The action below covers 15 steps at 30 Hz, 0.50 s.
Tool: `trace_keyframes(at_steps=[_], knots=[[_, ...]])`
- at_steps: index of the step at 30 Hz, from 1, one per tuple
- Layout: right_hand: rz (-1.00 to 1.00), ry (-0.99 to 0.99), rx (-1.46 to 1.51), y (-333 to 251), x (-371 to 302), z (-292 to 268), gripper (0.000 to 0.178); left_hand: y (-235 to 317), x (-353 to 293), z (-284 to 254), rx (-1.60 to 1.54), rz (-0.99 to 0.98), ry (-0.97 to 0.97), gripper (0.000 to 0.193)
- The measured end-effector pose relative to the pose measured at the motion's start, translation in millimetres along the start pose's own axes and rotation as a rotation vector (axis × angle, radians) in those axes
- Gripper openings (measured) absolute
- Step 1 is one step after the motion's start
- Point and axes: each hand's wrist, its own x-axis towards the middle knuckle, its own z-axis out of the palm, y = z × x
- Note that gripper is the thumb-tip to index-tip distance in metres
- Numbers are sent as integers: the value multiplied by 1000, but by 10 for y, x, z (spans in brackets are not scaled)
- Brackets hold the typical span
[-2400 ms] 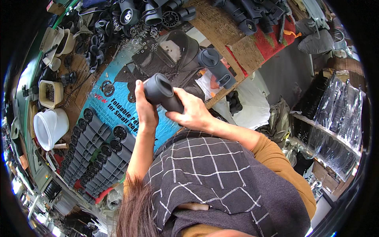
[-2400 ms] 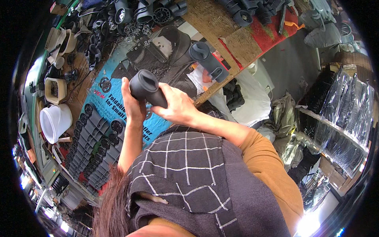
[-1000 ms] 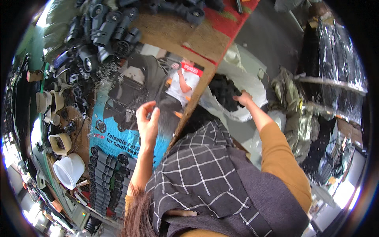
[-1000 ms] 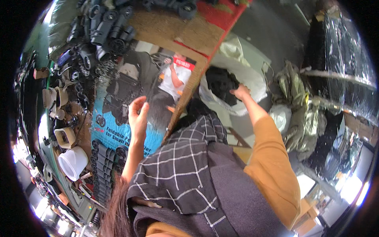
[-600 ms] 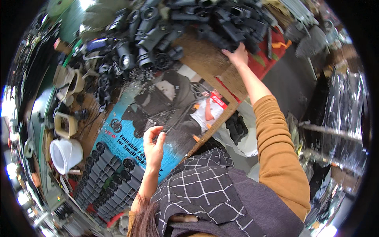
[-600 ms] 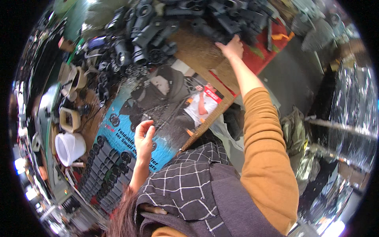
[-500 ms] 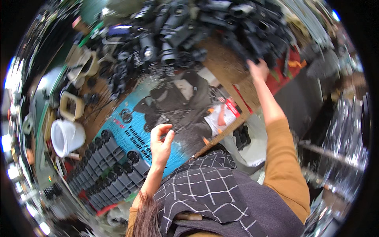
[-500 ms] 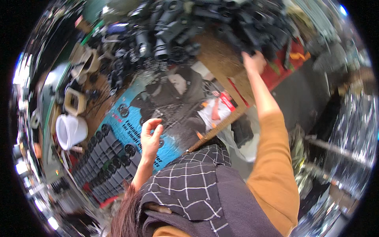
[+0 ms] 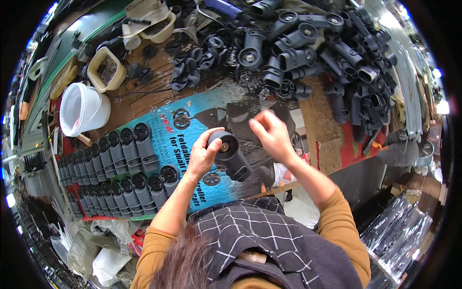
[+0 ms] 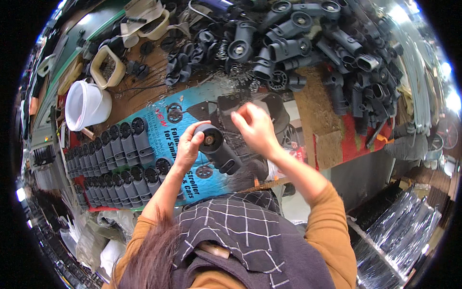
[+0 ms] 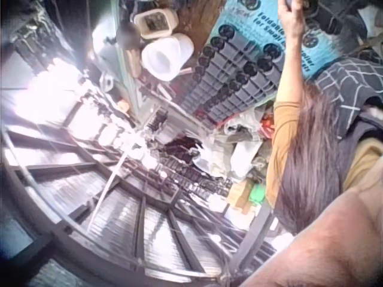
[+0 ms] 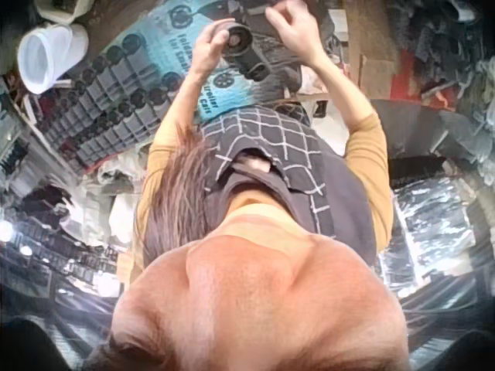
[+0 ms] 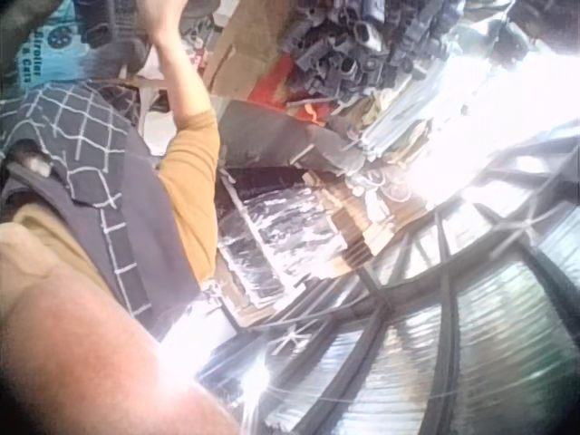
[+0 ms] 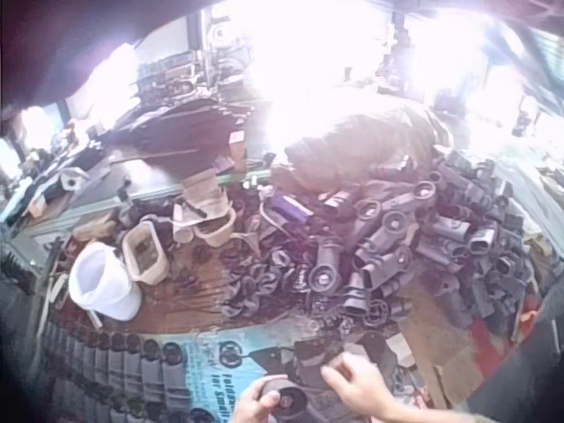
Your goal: The person repeatedly picks up small black plastic components from a cluttered workbench, fits them together by hand, and places the assembled units aside. The hands handle the parts one at a time, turning them over and pressing them into place without using tools.
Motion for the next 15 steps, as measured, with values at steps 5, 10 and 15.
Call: trace_keyframes(at_steps=[5,10,15], knots=[[-479,271,-426,-192,1438,611,24,-411,-35,-98,180,-164,-99,40],[-309,361,-671,-267,2155,856,24,-546,-31,-103,599,197,-68,32],[-1,158,363,-232,1542,607,17,-277,127,-126,155,75,188,23]])
